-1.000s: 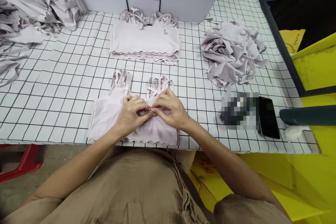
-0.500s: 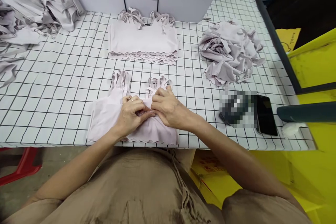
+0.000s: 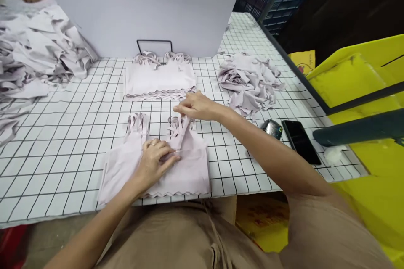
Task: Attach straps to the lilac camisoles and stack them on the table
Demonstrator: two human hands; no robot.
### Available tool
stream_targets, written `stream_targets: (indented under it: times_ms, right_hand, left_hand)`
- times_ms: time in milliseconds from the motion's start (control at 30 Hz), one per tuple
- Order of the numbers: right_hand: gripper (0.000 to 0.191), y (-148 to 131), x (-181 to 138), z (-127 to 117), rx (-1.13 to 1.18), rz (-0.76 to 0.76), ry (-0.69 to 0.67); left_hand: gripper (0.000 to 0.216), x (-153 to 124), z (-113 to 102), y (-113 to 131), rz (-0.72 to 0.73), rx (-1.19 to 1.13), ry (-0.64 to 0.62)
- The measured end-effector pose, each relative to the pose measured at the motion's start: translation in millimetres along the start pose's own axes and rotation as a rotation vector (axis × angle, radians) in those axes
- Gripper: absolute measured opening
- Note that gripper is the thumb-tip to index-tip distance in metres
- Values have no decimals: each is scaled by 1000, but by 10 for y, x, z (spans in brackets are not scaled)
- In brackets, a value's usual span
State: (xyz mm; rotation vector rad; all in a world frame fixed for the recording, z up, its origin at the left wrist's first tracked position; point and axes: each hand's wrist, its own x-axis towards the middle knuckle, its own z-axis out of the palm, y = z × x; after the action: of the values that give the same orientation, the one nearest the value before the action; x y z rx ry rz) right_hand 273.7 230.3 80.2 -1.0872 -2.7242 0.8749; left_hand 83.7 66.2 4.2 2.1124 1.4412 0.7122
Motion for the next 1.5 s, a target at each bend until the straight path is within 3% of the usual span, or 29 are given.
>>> stream_targets:
  times_ms: [167, 267, 367, 433, 567, 633, 700, 867, 933, 1033, 1100, 1233, 1300, 1400, 1433, 1500]
  right_hand:
    - [41, 192, 164, 95, 2, -3, 42]
    - [24, 278, 57, 205, 39, 0, 141]
    - [36, 67, -266, 500, 25, 17, 413]
    - [48, -248, -539, 829, -66, 67, 518]
    - [81, -772, -987, 1503, -234, 7, 282]
    - [94, -796, -1143, 1671, -271, 89, 224]
    - [96, -696, -1298, 1681, -273, 201, 198]
    - [89, -332, -1612, 1210, -210, 322, 169]
    - [72, -144, -1585, 863, -218, 414, 288]
    - [41, 216, -1368, 269, -265, 671, 465]
    - [39, 471, -1192, -70, -257, 756, 518]
    - [36, 838, -1035, -544, -105, 842, 588]
    - [33, 903, -1080, -772, -11, 842, 657]
    - [29, 815, -1194, -1161, 102, 751, 807]
    - [32, 732, -1218, -1284, 132, 701, 861]
    - [35, 486, -1223, -1477, 191, 584, 939]
  left_hand:
    - [11, 53, -53, -31, 33, 28, -74]
    - [15, 8, -139, -25, 54, 63, 28]
    - [42, -222, -242, 29, 141, 136, 215]
    - [56, -431, -273, 59, 181, 221, 228]
    - [78, -749, -238, -52, 89, 461, 88]
    - [88, -833, -238, -185, 12, 527, 86]
    - [90, -893, -270, -324, -56, 537, 102]
    - [79, -1007, -397, -581, -142, 424, 169]
    - [70, -1003, -474, -603, -201, 333, 241]
    - [65, -905, -630, -511, -228, 234, 341]
    - [63, -808, -733, -416, -176, 216, 378]
    - [58, -709, -874, -370, 67, 226, 343]
    - [50, -699, -931, -408, 62, 195, 349]
    - [40, -566, -1043, -350, -159, 66, 361]
    - [40, -462, -1086, -263, -209, 12, 344]
    - [41, -166, -1157, 36, -170, -102, 259]
